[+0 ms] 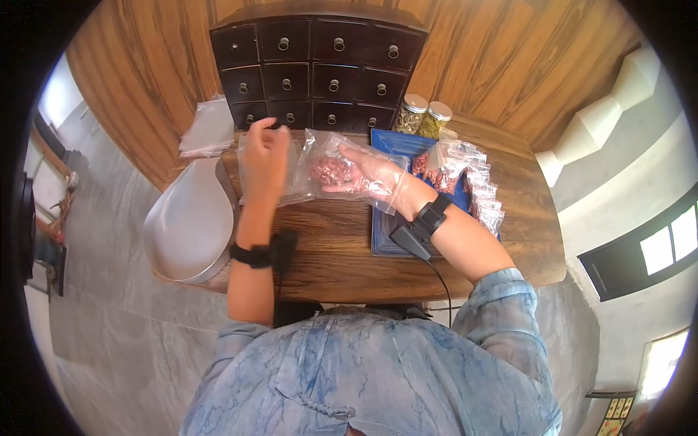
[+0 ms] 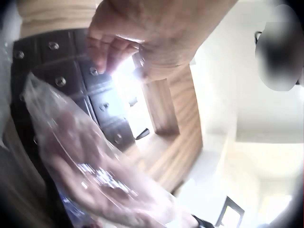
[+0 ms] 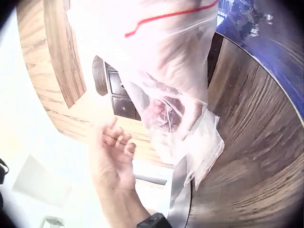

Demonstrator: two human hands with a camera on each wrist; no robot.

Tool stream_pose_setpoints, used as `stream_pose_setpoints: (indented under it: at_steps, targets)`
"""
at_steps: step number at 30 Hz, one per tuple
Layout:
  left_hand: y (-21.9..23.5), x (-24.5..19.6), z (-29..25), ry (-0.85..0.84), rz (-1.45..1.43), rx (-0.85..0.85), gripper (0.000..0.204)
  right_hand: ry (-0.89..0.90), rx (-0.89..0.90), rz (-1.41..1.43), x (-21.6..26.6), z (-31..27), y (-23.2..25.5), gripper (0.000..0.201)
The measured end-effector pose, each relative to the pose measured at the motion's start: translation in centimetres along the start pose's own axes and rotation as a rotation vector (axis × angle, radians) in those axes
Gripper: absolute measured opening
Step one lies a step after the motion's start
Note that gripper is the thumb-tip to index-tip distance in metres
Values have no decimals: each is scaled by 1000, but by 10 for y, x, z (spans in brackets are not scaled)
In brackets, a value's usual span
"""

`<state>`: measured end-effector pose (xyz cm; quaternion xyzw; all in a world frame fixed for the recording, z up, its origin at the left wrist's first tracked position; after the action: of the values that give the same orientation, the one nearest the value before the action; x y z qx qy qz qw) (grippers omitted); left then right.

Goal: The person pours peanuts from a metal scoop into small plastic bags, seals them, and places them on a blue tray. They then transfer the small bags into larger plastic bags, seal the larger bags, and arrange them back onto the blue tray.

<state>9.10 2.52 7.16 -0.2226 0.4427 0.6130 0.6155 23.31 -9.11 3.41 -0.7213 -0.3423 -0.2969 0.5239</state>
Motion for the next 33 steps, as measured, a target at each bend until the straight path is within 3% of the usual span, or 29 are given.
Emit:
stream_pose_setpoints:
  at_steps: [3, 5, 8, 9, 15, 20, 24, 26, 29, 33]
  targets:
    - [-19, 55, -1, 643, -433, 461, 44, -31, 59, -7, -2, 4, 4, 34]
    - [-36, 48, -16, 741, -720, 642, 45, -82, 55, -78, -4, 10, 5, 36]
    - [-56, 52, -34, 833, -1005, 838, 46, -120, 307, -68, -12, 13, 4, 38]
    - [-62, 55, -35, 847, -1075, 890, 46, -87, 275, -151, -9, 15, 4, 38]
    - [-85, 68, -42, 737, -1114, 973, 34, -17, 142, -498, -6, 13, -6, 43]
    - [-87, 69, -56, 850, -1120, 952, 36, -131, -16, -700, -20, 30, 18, 37]
    - [-82, 67, -60, 871, -1044, 912, 35, -113, 57, -579, -23, 33, 16, 33]
    - [-87, 87, -56, 896, -1036, 815, 32, -83, 133, -434, -17, 26, 11, 35]
    - [-96, 110, -53, 903, -1118, 743, 28, -94, -8, -709, -10, 28, 33, 34]
    - [-95, 109, -50, 836, -1251, 727, 24, -10, 112, -628, 8, 9, 29, 32]
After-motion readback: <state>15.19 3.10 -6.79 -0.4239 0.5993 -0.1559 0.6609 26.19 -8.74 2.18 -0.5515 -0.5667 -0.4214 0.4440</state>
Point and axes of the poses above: each hand's wrist, its own z-axis towards the middle knuckle, its own y-axis out of the back of the hand, x = y × z, the point moved 6 cm from there along z, towards the middle knuckle
